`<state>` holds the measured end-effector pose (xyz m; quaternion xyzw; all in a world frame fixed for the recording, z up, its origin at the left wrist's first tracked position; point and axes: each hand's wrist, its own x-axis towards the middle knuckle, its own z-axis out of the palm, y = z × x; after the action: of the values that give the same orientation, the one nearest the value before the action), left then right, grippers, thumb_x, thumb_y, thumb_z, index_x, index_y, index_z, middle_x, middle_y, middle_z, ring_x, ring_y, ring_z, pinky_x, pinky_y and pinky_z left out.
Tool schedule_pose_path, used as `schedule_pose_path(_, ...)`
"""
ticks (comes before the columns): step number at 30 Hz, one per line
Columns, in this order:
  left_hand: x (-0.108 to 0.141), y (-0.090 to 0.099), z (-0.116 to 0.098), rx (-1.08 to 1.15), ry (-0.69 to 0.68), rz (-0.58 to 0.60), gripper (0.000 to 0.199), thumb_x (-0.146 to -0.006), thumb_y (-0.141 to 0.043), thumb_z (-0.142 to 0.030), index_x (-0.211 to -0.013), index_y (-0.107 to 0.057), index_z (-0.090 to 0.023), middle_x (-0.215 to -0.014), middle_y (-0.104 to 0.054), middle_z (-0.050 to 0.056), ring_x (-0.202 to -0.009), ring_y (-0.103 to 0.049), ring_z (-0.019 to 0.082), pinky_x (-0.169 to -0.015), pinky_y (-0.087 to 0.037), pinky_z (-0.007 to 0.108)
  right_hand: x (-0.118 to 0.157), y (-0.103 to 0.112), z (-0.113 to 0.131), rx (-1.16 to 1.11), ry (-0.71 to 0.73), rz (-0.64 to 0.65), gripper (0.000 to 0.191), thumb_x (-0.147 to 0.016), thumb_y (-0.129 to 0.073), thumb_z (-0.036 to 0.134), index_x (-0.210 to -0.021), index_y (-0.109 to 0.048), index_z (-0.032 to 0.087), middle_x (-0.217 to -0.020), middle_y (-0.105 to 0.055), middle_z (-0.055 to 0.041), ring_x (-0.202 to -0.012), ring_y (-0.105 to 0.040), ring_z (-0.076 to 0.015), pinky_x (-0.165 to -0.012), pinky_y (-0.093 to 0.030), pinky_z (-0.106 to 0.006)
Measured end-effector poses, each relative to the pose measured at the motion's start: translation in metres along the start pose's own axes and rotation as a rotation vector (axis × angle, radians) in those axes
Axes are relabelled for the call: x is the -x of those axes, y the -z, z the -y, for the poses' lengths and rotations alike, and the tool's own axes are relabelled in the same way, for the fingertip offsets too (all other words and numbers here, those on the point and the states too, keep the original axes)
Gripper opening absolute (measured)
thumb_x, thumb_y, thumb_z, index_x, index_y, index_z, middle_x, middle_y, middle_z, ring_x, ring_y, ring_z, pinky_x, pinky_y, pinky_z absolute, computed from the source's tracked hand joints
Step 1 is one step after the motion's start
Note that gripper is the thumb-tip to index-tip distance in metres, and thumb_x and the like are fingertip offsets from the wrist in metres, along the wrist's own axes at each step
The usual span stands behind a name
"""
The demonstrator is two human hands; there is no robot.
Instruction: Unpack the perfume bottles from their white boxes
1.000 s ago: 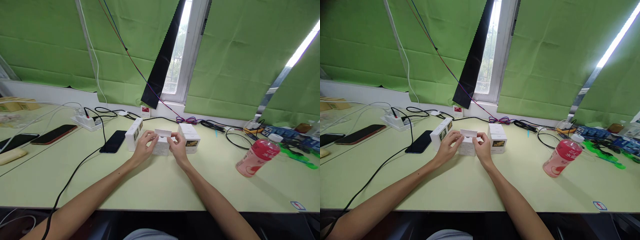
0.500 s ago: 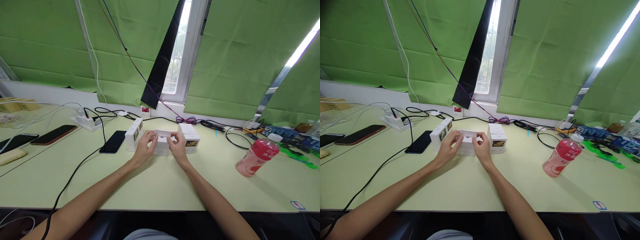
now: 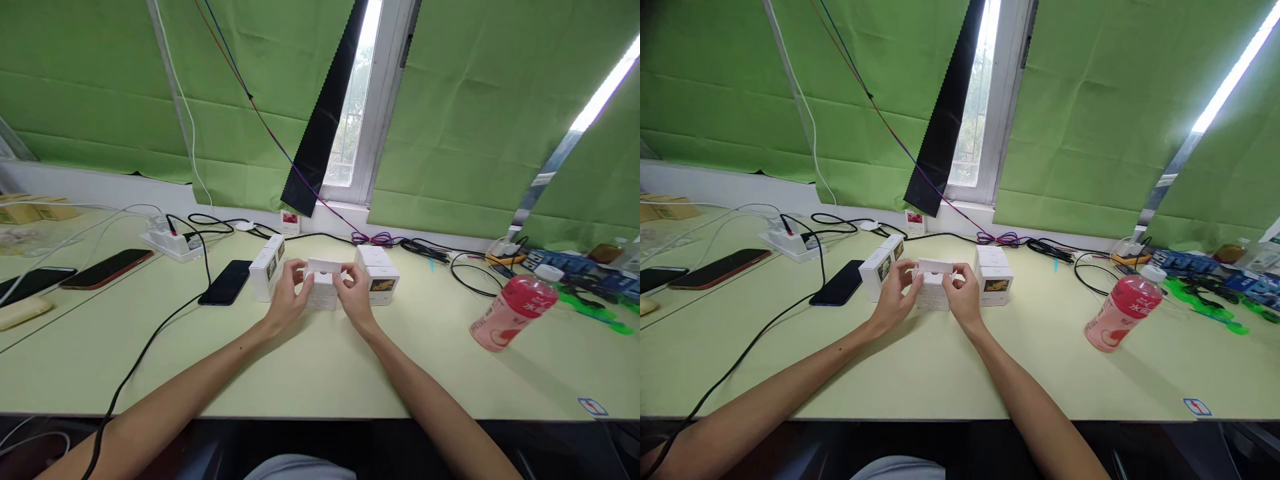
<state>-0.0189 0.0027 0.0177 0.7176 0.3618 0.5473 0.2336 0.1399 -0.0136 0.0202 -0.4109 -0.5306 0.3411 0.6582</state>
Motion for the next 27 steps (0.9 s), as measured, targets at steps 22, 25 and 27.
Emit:
schedule_pose_path(22, -0.004, 0.0036, -0.003, -0.097, -0.145, 0.054, 0.019, -0.1, -0.044, -0.034, -0.1, -0.058, -0.021, -0.102, -0.061, 0.004, -0.095, -0.059, 0.017, -0.082, -0.049, 0.029, 0.0009, -0.0018, -0.0051, 0.033, -0.006, -0.031, 0.024, -0.084, -0.063, 0.043, -0.088, -0.054, 0.021, -0.085, -0.051, 0.0027, -0.055, -0.048, -0.0076, -0.05, -0.038, -0.022)
schedule_pose_path(25, -0.0044, 0.0041, -0.0031, -0.104, -0.149, 0.053, 0.019, -0.1, -0.043, -0.033, -0.099, -0.057, -0.021, -0.101, -0.061, 0.004, -0.094, -0.059, 0.016, -0.082, -0.049, 0.029, 0.0013, -0.0022, -0.0051, 0.016, 0.007, -0.055, 0.027, -0.087, -0.057, 0.048, -0.087, -0.056, 0.021, -0.078, -0.051, 0.0023, -0.056, -0.047, -0.0091, -0.047, -0.036, -0.022)
schedule_pose_path(27, -0.0047, 0.0044, -0.0029, -0.121, -0.154, 0.048, 0.018, -0.1, -0.043, -0.031, -0.099, -0.057, -0.021, -0.102, -0.061, 0.004, -0.094, -0.059, 0.017, -0.082, -0.049, 0.029, 0.0016, -0.0017, -0.0041, -0.004, 0.0, -0.063, 0.028, -0.091, -0.051, 0.049, -0.086, -0.056, 0.022, -0.071, -0.05, 0.0032, -0.052, -0.044, -0.0097, -0.045, -0.035, -0.022)
